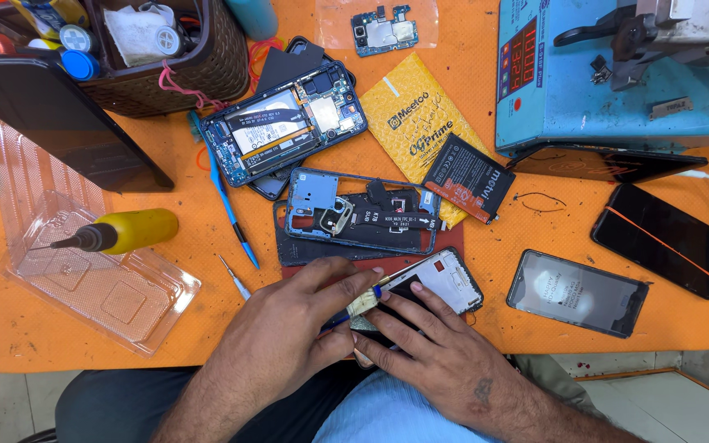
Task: The person uses a screwdriver and tweezers to disassemble a mobile phone on a workbench, removing internal components and the screen.
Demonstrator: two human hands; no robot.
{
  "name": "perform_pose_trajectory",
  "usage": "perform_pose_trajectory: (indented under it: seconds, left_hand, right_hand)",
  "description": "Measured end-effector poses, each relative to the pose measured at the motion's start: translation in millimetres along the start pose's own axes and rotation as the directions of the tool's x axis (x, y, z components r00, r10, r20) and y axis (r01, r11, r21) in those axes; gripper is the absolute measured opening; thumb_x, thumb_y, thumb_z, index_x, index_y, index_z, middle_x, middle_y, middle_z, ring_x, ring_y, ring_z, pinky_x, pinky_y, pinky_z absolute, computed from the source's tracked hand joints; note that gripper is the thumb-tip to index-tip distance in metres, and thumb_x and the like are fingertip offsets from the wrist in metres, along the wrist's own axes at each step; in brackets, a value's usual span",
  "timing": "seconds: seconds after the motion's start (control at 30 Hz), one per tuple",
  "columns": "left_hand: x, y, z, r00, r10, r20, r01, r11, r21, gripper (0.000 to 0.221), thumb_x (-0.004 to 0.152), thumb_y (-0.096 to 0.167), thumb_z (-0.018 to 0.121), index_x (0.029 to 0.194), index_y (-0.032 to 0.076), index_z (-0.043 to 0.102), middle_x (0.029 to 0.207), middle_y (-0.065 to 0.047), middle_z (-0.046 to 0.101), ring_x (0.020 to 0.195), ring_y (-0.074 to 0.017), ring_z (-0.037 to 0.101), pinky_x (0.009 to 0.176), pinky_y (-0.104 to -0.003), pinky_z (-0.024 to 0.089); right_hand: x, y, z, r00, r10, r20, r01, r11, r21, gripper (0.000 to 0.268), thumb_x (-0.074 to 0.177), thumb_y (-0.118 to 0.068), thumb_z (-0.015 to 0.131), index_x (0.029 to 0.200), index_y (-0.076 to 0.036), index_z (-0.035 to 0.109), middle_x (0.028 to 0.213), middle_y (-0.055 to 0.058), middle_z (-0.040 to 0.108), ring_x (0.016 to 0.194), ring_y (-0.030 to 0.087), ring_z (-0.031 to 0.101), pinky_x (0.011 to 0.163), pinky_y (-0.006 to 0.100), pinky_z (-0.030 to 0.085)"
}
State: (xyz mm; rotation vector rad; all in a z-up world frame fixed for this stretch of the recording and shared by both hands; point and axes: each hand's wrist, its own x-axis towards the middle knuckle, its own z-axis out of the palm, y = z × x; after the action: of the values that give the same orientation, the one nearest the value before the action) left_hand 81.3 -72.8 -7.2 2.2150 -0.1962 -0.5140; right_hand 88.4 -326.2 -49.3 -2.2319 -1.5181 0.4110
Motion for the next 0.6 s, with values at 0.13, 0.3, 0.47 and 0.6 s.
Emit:
perform_pose_trajectory:
  seconds: [0.13,0.3,0.47,0.6]
  left_hand:
    - [-6.1,-0.5,1.8,0.995,-0.091,0.051,0.091,0.996,0.003,0.063,0.078,0.027,0.078,0.139,0.019,0.062,0.136,-0.008,0.062,0.105,-0.0324,0.070,0.080,-0.045,0.059]
    - [-21.1,-3.6,2.9,0.996,-0.085,0.012,0.085,0.996,-0.022,0.062,0.079,0.026,0.080,0.137,0.017,0.062,0.129,-0.008,0.063,0.105,-0.0328,0.070,0.080,-0.044,0.059]
    - [-38.6,-10.7,2.4,0.993,-0.118,-0.005,0.118,0.993,-0.028,0.063,0.073,0.019,0.079,0.135,0.017,0.063,0.131,-0.008,0.065,0.107,-0.0329,0.069,0.084,-0.044,0.058]
    - [-51.0,-15.2,0.7,0.995,-0.095,-0.034,0.096,0.995,0.007,0.072,0.070,0.017,0.080,0.140,0.017,0.063,0.141,-0.014,0.061,0.116,-0.0384,0.066,0.088,-0.046,0.055]
  right_hand:
    - [0.6,-1.2,0.1,1.000,0.004,0.003,-0.004,1.000,-0.005,0.049,0.098,-0.026,0.052,0.146,-0.017,0.055,0.147,0.010,0.048,0.145,0.030,0.038,0.122,0.055,0.024]
    - [1.5,-2.5,-0.8,1.000,0.014,-0.013,-0.014,1.000,-0.012,0.049,0.097,-0.025,0.053,0.145,-0.018,0.055,0.146,0.008,0.050,0.144,0.028,0.040,0.121,0.054,0.027]
    - [4.1,-3.2,-2.7,1.000,0.009,-0.030,-0.009,1.000,-0.019,0.052,0.095,-0.025,0.055,0.146,-0.019,0.055,0.149,0.007,0.049,0.143,0.028,0.041,0.120,0.054,0.029]
    - [5.4,-3.9,-2.6,0.999,0.008,-0.032,-0.008,1.000,-0.019,0.054,0.092,-0.022,0.057,0.146,-0.019,0.056,0.150,0.007,0.049,0.142,0.029,0.042,0.119,0.053,0.030]
